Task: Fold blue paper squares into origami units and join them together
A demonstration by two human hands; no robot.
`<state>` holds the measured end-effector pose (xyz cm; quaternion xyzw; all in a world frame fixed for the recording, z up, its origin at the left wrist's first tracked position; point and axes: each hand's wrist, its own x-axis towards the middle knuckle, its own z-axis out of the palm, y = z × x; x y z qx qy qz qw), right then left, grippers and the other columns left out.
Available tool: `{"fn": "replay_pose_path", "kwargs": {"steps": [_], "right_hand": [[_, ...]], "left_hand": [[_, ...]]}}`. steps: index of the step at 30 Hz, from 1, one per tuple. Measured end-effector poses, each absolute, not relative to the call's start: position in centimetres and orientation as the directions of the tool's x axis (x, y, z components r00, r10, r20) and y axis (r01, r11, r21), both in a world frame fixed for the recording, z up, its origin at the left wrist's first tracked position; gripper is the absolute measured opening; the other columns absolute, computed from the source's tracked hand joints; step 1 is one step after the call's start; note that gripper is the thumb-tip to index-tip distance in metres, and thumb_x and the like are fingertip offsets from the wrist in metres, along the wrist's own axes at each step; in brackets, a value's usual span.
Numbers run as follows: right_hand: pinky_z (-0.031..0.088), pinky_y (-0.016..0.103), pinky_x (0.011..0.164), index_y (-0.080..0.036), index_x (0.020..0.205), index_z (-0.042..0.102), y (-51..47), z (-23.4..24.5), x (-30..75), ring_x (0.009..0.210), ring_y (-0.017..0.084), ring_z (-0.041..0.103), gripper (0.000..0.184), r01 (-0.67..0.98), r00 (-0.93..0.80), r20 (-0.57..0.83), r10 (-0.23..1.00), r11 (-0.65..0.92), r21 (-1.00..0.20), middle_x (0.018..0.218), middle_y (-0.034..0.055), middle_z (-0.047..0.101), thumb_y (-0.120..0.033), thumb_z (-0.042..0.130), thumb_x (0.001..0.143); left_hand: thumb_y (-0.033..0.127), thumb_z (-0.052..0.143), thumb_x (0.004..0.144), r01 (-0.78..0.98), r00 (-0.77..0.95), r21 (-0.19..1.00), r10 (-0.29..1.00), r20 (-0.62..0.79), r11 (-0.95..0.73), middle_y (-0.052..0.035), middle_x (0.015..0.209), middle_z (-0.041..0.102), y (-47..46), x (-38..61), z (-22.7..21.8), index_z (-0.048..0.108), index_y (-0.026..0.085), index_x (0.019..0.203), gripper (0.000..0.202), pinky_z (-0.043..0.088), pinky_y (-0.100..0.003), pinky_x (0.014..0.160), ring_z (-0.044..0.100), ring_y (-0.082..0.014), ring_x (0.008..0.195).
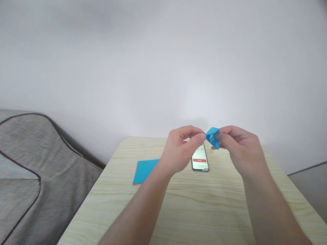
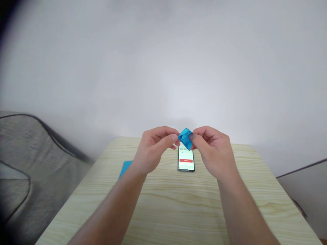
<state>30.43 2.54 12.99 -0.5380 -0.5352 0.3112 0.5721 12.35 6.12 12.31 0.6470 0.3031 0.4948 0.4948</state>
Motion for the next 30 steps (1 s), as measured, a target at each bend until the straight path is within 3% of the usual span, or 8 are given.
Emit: {"fn": "replay_pose_path", "kwargs": {"steps": [3, 10, 15, 22, 30], "right_hand": [[0.053, 0.028, 0.059, -0.022, 0.079, 0.072, 2.5, 13.1, 30.2, 0.064, 0.015, 0.064, 0.01, 0.221, 0.25, 0.287, 0.925, 0.234, -0.947, 0.07, 0.0001, 0.07, -0.029, 0.074, 0.086], [0.052, 0.027, 0.06, -0.021, 0.08, 0.07, 2.5, 12.8, 30.3, 0.067, 0.016, 0.065, 0.017, 0.227, 0.187, 0.312, 0.932, 0.268, -0.936, 0.072, 0.0011, 0.07, -0.035, 0.078, 0.085], [0.049, 0.026, 0.059, -0.021, 0.079, 0.067, 2.2, 13.0, 29.9, 0.069, 0.016, 0.065, 0.019, 0.317, 0.199, 0.328, 0.923, 0.256, -0.913, 0.073, 0.0013, 0.069, -0.035, 0.075, 0.087], [0.042, 0.025, 0.051, -0.023, 0.074, 0.065, 1.7, 13.1, 28.8, 0.059, 0.014, 0.057, 0.016, 0.512, 0.326, 0.388, 0.862, 0.184, -0.839, 0.069, -0.0014, 0.064, -0.032, 0.074, 0.084], [0.047, 0.029, 0.058, -0.025, 0.078, 0.069, 1.7, 13.0, 29.3, 0.062, 0.015, 0.061, 0.011, 0.615, 0.211, 0.44, 0.873, 0.231, -0.753, 0.073, -0.0011, 0.067, -0.032, 0.071, 0.087]], "left_hand": [[0.029, 0.068, 0.09, -0.075, 0.335, 0.943, 0.882, 0.331, -0.325, -0.0033, 0.08, 0.073, 5.9, 12.6, 12.4, 0.078, 0.018, 0.085, 0.016, 0.056, -0.026, 0.067, 0.066, -0.0162, 0.079], [0.03, 0.068, 0.09, -0.043, 0.279, 0.941, 0.901, 0.333, -0.335, -0.0041, 0.086, 0.074, 5.4, 13.1, 12.4, 0.078, 0.017, 0.091, 0.016, 0.054, -0.024, 0.061, 0.067, -0.0164, 0.079], [0.032, 0.066, 0.093, 0.047, 0.281, 0.925, 0.893, 0.35, -0.377, -0.0033, 0.086, 0.075, 5.3, 13.0, 12.6, 0.078, 0.018, 0.094, 0.019, 0.053, -0.023, 0.057, 0.066, -0.015, 0.073], [0.027, 0.066, 0.092, 0.195, 0.277, 0.83, 0.841, 0.465, -0.523, -0.0012, 0.088, 0.078, 5.3, 13.1, 12.6, 0.079, 0.022, 0.094, 0.015, 0.059, -0.026, 0.068, 0.071, -0.0165, 0.082], [0.028, 0.064, 0.093, 0.286, 0.282, 0.776, 0.824, 0.492, -0.561, -0.0015, 0.085, 0.078, 5.5, 12.7, 12.8, 0.08, 0.023, 0.094, 0.016, 0.057, -0.026, 0.064, 0.07, -0.0169, 0.078]]}}
